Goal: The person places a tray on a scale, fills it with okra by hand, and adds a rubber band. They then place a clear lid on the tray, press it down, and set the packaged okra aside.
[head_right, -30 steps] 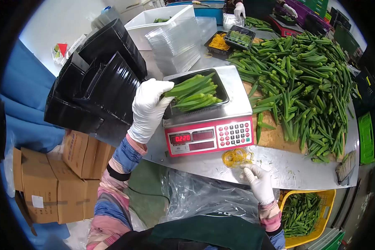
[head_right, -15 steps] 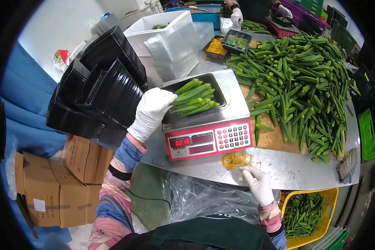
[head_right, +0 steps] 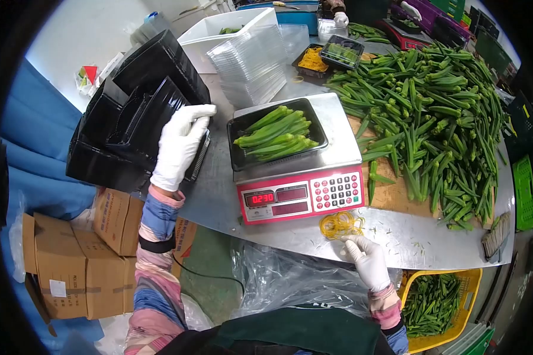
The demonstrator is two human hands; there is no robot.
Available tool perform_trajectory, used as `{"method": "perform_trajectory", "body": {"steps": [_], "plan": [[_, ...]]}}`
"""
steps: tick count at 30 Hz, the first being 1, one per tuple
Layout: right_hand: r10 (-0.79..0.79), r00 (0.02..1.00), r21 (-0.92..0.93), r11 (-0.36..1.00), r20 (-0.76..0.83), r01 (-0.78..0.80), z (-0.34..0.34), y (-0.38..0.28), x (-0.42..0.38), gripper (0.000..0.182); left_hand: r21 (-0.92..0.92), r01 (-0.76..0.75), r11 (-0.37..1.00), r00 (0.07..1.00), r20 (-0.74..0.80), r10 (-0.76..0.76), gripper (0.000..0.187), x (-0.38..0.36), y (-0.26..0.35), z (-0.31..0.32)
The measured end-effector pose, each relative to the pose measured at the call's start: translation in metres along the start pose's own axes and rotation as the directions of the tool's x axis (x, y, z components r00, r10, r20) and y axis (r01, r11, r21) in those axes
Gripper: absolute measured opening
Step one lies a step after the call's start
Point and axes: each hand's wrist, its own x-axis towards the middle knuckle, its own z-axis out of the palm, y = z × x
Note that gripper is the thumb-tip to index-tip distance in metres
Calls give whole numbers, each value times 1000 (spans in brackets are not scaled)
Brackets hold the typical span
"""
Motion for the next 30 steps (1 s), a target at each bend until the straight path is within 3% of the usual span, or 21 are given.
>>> {"method": "perform_trajectory", "body": {"steps": [3,5,8,11,13,15,17,19,20,21,22,23,24,26,27,29,30], "plan": [[7,1000,-16,1000,10,-6,5,-1,3,27,79,-114,990,993,45,110,17,6,-1,29],[29,1000,1,1000,11,-29,7,-6,1,27,152,-50,987,972,237,13,21,17,-2,52],[25,1000,0,1000,-7,-25,5,-8,-2,26,227,44,973,914,383,-131,28,27,3,81],[-12,1000,-25,1000,-27,11,2,-6,-4,26,304,51,951,898,402,-177,28,40,5,96],[-18,999,-50,999,-32,16,3,-9,-3,25,215,23,976,894,432,-117,28,46,-5,98],[-35,997,-39,999,-65,33,3,6,-2,24,247,-60,967,923,382,-40,27,47,-8,99],[-19,998,70,997,-67,24,5,-8,-7,25,442,-137,886,977,207,48,24,48,11,97],[-130,990,-124,985,-55,122,2,-2,-6,26,396,-186,899,983,74,171,22,46,51,91],[-58,998,-55,997,-34,56,3,3,-4,24,108,-36,993,998,46,31,22,44,92,90],[-65,997,-30,997,-35,64,6,10,-3,25,-183,132,974,990,65,-122,21,37,136,94],[-75,997,-8,997,-30,75,8,15,0,25,-462,94,882,989,145,-29,22,26,163,103],[-87,996,12,996,-20,87,11,16,1,25,-537,42,842,932,324,160,34,14,200,101],[-141,990,-45,989,-15,140,9,5,-3,25,-583,-94,807,871,344,350,40,6,221,105],[-493,859,-403,821,-140,405,6,31,4,21,-722,-289,629,642,341,687,52,-12,262,115],[-652,737,-551,687,-179,474,3,39,8,19,-730,-292,618,662,312,682,50,-17,269,122],[-417,885,-304,887,-207,347,-15,51,13,18,-667,-219,712,691,409,596,44,-25,260,135],[-288,933,-180,951,-216,252,-24,52,15,17,-620,-151,770,663,514,544,42,-30,256,139]]}}
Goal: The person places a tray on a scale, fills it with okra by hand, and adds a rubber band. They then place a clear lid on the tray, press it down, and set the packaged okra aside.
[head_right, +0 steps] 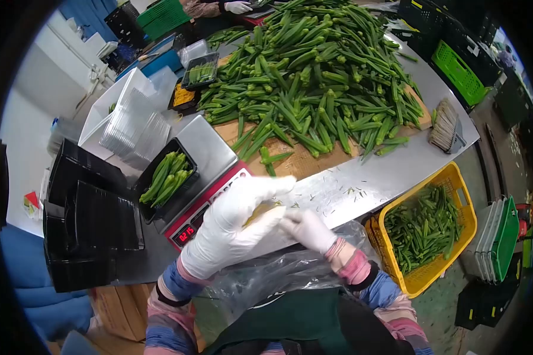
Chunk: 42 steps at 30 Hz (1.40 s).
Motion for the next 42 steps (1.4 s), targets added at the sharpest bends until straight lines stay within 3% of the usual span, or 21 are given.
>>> {"method": "perform_trajectory", "body": {"steps": [1,3,4,5,7,10,13,14,15,17,20,24,27,28,31,33,36,37,39,41,42], "plan": [[38,996,83,996,-76,-32,-10,5,3,18,4,103,995,992,67,-103,40,-8,-4,4],[256,956,-26,965,-144,-262,-49,11,25,21,-45,272,961,956,127,-265,36,-31,-18,20],[38,937,-114,990,-348,-83,-61,35,42,21,-106,337,936,938,124,-324,34,-48,-29,32],[-191,838,-238,968,-512,76,-70,57,59,22,-167,398,902,916,121,-382,32,-62,-34,42],[-371,735,-555,832,-567,-8,-93,62,84,24,-346,535,771,844,163,-512,32,-75,-34,54],[-415,767,-709,701,-489,-74,-106,67,107,26,-474,590,654,788,161,-594,30,-90,-40,72],[-70,847,-351,925,-527,-143,-110,62,108,27,-566,588,577,759,140,-636,30,-89,-41,75],[-104,816,-227,973,-569,-35,-107,75,108,25,-606,590,534,739,139,-659,31,-87,-40,75],[97,874,95,994,-477,-58,-109,70,102,26,-644,589,487,718,141,-682,32,-85,-40,76],[364,923,659,726,-125,-197,-117,42,81,29,-679,594,432,684,144,-715,32,-80,-40,79],[191,982,839,535,2,-106,-111,14,49,38,-688,598,411,677,158,-719,32,-73,-42,84],[149,984,929,340,101,-147,-101,10,30,39,-682,595,426,693,166,-702,31,-69,-41,90],[117,980,936,297,159,-187,-93,-4,23,39,-701,583,410,698,174,-695,35,-67,-44,92],[159,975,926,319,158,-202,-87,-12,21,36,-715,540,445,719,116,-685,38,-64,-44,92],[153,958,536,802,244,-265,-78,-54,12,30,-741,405,536,747,-69,-661,47,-48,-37,84],[152,910,505,790,386,-347,-55,-54,6,28,-674,383,632,804,-93,-587,46,-43,-34,71],[123,914,382,881,387,-280,-23,-36,-1,27,-870,377,319,748,82,-658,42,-53,-40,81],[129,916,371,886,380,-279,-18,-35,-1,26,-834,400,380,770,80,-633,42,-58,-44,78],[156,923,347,894,350,-283,-12,-36,0,25,-895,247,372,768,-54,-639,43,-65,-47,77],[141,936,390,881,324,-268,-10,-44,3,26,-622,287,728,753,-323,-573,43,-69,-45,43],[184,930,390,869,318,-305,-13,-42,2,27,-500,338,797,716,-413,-563,42,-72,-46,20]]}}
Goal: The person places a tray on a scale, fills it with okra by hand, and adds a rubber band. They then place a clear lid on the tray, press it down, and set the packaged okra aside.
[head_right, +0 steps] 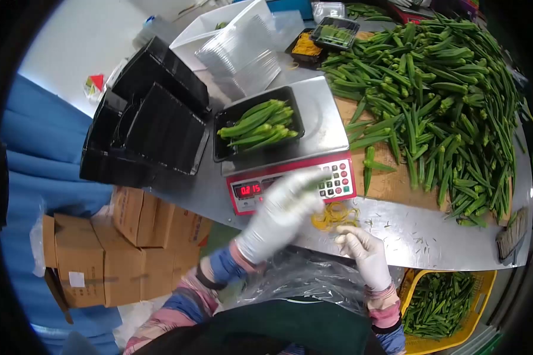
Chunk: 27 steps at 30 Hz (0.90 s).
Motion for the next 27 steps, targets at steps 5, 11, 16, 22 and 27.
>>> {"method": "perform_trajectory", "body": {"steps": [5,11,16,22,27], "plan": [[11,997,56,998,-82,-7,-5,5,-2,29,450,-182,874,873,-335,354,34,53,20,-111],[41,994,22,999,-104,-39,8,1,0,29,656,-143,741,903,-220,369,32,102,-1,-175],[42,992,-4,999,-120,-43,9,-3,2,28,521,-80,850,941,-242,237,32,105,-5,-175],[59,992,-13,998,-107,-61,14,-5,11,26,696,-159,700,936,-120,331,30,111,-13,-190],[12,992,-34,999,-128,-17,21,-22,22,31,726,-340,598,869,-1,495,27,86,24,-145]]}}
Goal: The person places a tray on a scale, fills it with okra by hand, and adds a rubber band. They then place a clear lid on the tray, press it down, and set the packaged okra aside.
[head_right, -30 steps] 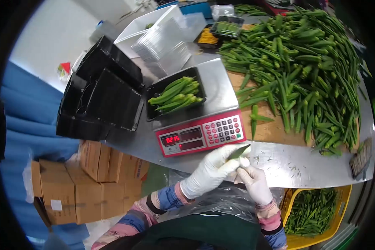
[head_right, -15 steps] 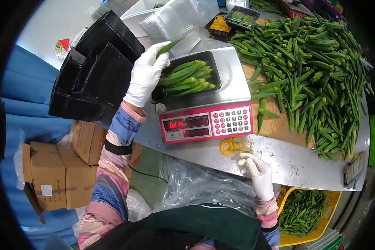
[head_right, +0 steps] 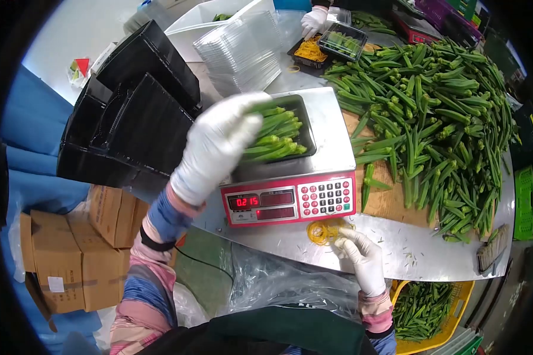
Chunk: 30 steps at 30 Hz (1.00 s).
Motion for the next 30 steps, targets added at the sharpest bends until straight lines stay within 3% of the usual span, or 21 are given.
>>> {"method": "perform_trajectory", "body": {"steps": [1,2,3,4,5,6,8,10,12,13,14,15,16,17,18,19,22,25,28,30], "plan": [[-76,997,13,997,-5,76,8,-9,3,32,-182,-10,983,999,37,17,28,-9,16,14],[-156,988,25,987,-7,156,18,-19,7,34,198,-300,933,936,251,247,31,-13,34,19],[-237,971,38,971,-8,237,24,-27,11,36,204,-321,925,923,287,256,34,-28,46,32],[-236,971,56,970,-27,237,25,-34,11,35,83,-341,936,912,271,308,36,-34,57,45],[-237,970,74,968,-48,241,25,-42,12,34,156,-427,891,873,327,361,41,-46,59,56],[-243,968,95,964,-68,249,25,-47,15,33,83,-384,920,857,404,321,46,-48,63,58],[-233,955,19,971,-181,240,12,-41,29,24,-56,-378,924,865,334,374,51,-45,55,59],[-235,939,-13,971,-250,239,-11,-41,42,20,-38,-303,952,890,345,297,50,-23,52,36],[-269,868,-117,963,-417,243,-48,-29,57,18,21,-376,926,885,304,352,40,10,26,14],[-246,848,-69,968,-470,242,-67,-25,61,18,158,-583,797,786,362,502,32,34,6,-5],[-193,817,-13,975,-543,222,-86,-16,67,19,287,-457,842,889,136,436,26,51,-15,-6],[-204,804,-63,977,-559,204,-107,-5,71,19,157,-175,972,985,14,174,25,74,-42,-12],[-217,790,-112,976,-574,187,-125,8,73,19,256,-54,965,998,-26,63,29,97,-69,-23],[-334,744,-315,933,-579,173,-144,25,77,19,244,11,970,991,-134,23,31,116,-103,-26],[-449,696,-504,852,-560,143,-160,45,81,21,280,159,947,984,-128,-127,32,136,-128,-33],[-557,650,-670,736,-517,97,-168,56,84,22,225,177,958,979,-139,-148,32,149,-158,-35],[-719,547,-881,467,-430,-79,-166,62,79,31,241,430,870,900,-46,-433,34,177,-206,-26],[-661,591,-844,533,-462,-63,-160,59,75,35,375,490,787,856,-35,-516,40,192,-206,-17],[-643,610,-831,555,-463,-46,-152,49,71,32,232,486,843,872,-56,-487,37,207,-244,-6],[-637,619,-824,566,-459,-29,-151,50,70,29,135,420,898,903,33,-427,34,214,-264,-5]]}}
